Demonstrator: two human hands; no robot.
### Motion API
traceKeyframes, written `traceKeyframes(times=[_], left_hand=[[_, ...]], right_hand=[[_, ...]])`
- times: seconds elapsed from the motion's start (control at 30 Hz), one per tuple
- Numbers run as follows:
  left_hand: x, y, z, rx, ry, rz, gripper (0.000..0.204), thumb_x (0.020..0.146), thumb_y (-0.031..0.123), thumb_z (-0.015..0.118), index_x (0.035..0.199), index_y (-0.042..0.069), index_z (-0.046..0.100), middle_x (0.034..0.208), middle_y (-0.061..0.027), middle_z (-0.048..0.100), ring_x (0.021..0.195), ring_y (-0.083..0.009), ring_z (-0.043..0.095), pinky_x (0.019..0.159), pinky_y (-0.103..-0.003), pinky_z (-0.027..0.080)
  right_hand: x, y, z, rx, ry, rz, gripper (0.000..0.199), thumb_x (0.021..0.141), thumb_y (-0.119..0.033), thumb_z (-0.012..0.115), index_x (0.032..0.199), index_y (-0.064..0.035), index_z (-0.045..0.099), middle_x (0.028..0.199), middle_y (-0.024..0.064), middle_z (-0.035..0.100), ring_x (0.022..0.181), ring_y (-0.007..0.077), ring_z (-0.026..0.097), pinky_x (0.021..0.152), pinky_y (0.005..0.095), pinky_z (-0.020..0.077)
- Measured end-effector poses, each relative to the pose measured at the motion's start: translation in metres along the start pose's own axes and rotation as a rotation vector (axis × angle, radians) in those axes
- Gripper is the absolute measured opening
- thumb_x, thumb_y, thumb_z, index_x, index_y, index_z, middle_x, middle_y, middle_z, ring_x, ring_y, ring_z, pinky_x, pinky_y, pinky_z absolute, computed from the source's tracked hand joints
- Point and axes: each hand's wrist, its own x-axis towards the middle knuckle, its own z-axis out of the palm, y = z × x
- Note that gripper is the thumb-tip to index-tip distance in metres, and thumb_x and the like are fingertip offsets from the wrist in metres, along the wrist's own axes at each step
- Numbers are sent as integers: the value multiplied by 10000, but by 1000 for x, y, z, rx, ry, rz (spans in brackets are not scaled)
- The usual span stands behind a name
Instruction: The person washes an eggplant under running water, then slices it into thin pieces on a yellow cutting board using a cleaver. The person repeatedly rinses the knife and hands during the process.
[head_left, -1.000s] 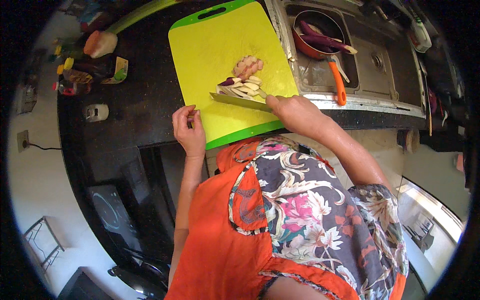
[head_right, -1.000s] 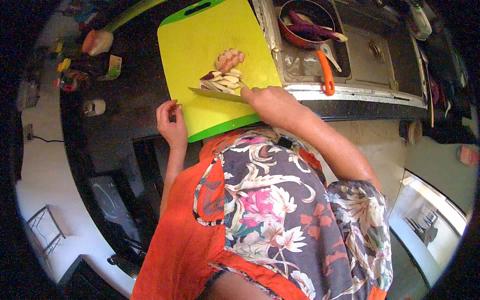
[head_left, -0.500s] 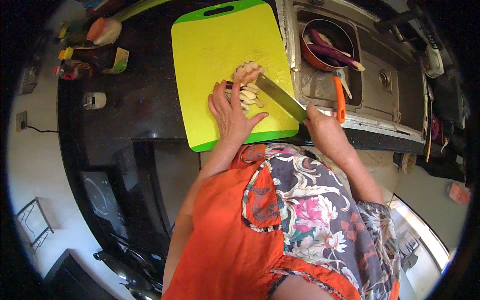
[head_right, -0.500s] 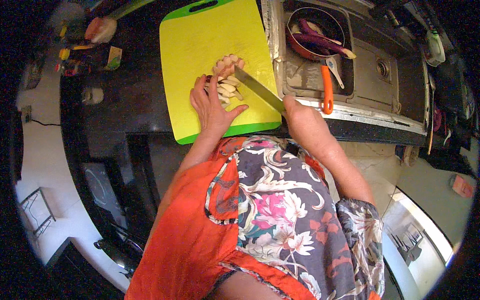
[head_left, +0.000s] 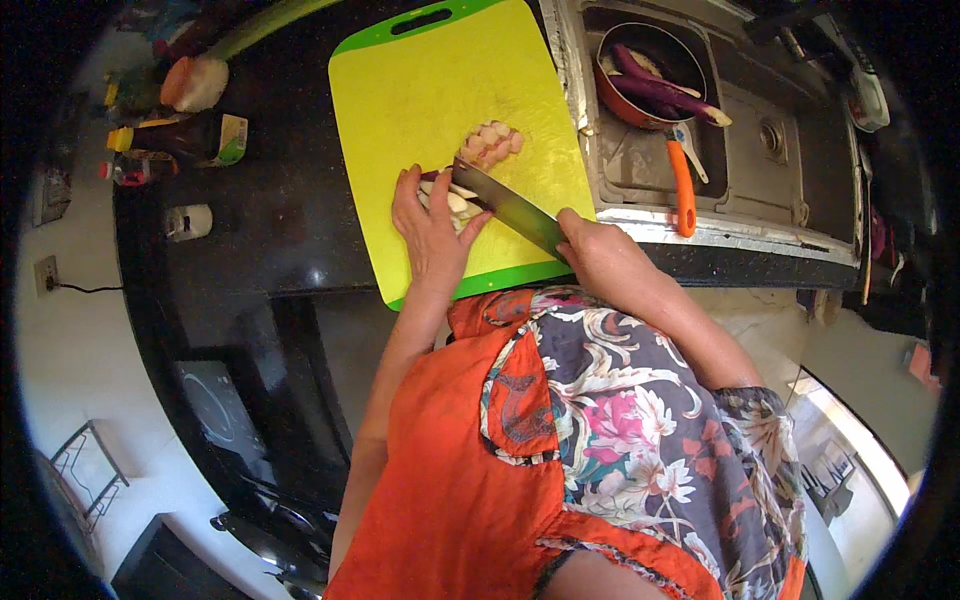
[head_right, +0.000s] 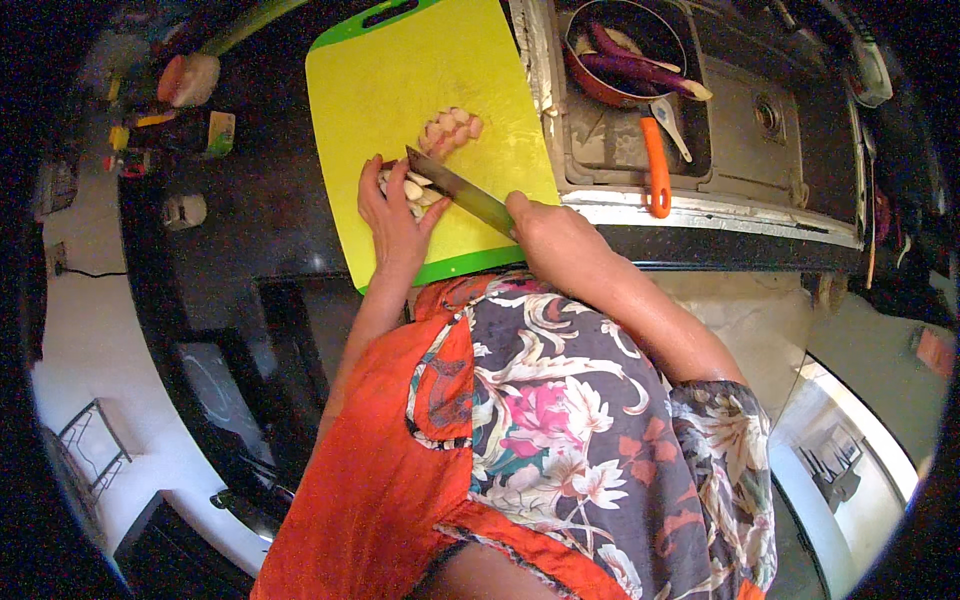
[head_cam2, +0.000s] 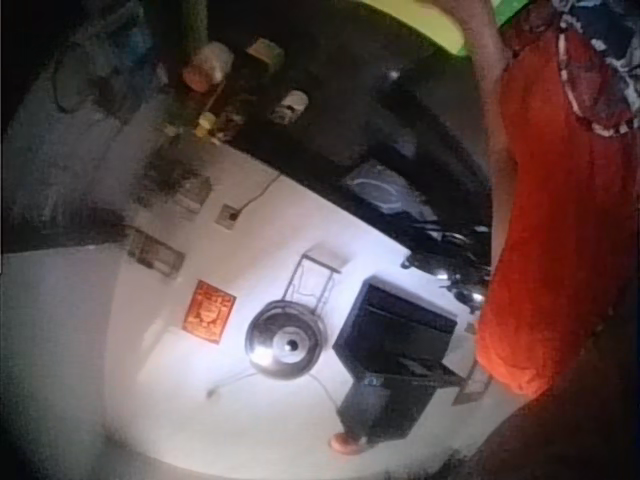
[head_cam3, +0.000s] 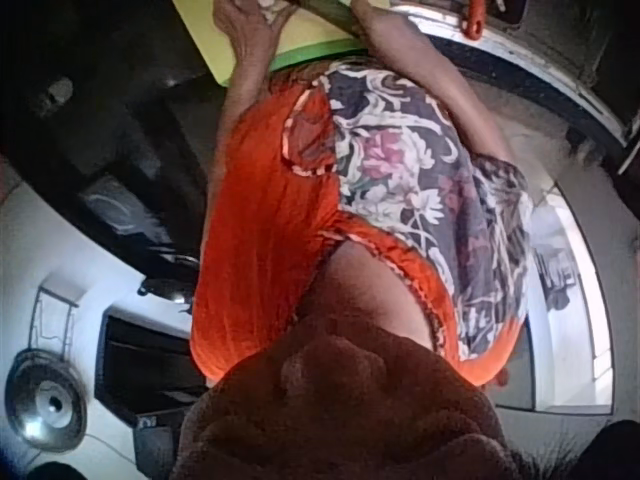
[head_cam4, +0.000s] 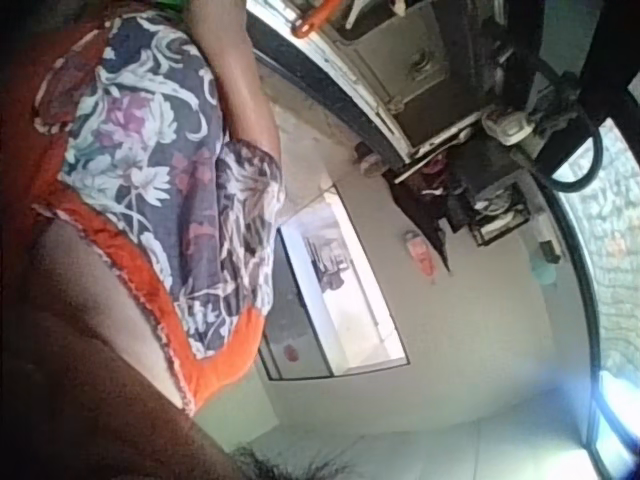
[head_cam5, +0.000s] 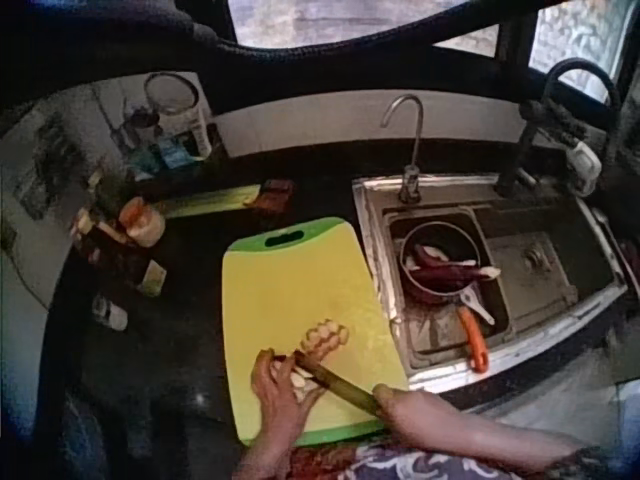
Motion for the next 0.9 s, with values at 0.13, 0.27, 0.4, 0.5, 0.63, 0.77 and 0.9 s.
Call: traceKeyframes(times=[0.13, 0.27, 0.4, 0.5, 0.63, 0.77, 0.9], left_hand=[[28, -14, 3, 15, 24, 60, 742, 685, 293, 832, 1309, 84, 491, 1378, -232, 353, 1283, -437, 343, 1049, -530, 282], [58, -25, 13, 36, 12, 88, 716, 693, 264, 829, 1303, 86, 498, 1378, -217, 352, 1286, -416, 340, 1050, -525, 286], [87, -37, 22, 25, 36, 135, 690, 712, 270, 819, 1299, 96, 502, 1359, -208, 359, 1287, -405, 338, 1058, -518, 277], [110, -40, 44, 22, -11, 135, 688, 715, 296, 818, 1295, 98, 506, 1347, -202, 372, 1277, -398, 349, 1054, -517, 281], [130, -43, 50, 77, -51, 190, 655, 756, 349, 787, 1303, 110, 518, 1357, -195, 404, 1267, -377, 390, 1063, -487, 294], [141, -36, 37, 62, -112, 163, 622, 776, 333, 763, 1303, 107, 523, 1388, -187, 404, 1304, -362, 373, 1078, -479, 272], [162, -24, 23, -39, 27, 268, 553, 766, 232, 772, 1259, 89, 564, 1335, -175, 478, 1285, -354, 417, 1065, -466, 315]], right_hand=[[19, -8, -1, 6, 85, 15, 191, 892, -78, 576, 960, 9, 421, 744, 279, 601, 778, 477, 610, 649, 539, 464], [19, -15, -16, 27, 250, 56, 174, 896, -68, 574, 959, -1, 426, 747, 281, 596, 777, 485, 598, 643, 542, 448], [0, -15, -35, 41, 329, 202, 139, 891, -48, 546, 983, -5, 451, 807, 281, 621, 791, 481, 617, 662, 548, 475], [-21, 14, -38, 76, 467, 257, 167, 896, -61, 567, 1005, -13, 450, 805, 280, 612, 792, 479, 610, 648, 537, 467], [-48, 33, -32, 140, 601, 387, 221, 893, -66, 594, 1058, -11, 458, 779, 242, 619, 749, 455, 612, 626, 483, 470], [-71, 50, -21, 280, 699, 503, 235, 907, -65, 590, 1105, -10, 476, 788, 225, 624, 745, 434, 619, 615, 447, 472], [-85, 54, -17, 436, 793, 558, 208, 928, -88, 584, 1093, -15, 481, 701, 164, 608, 606, 317, 614, 533, 388, 458]])
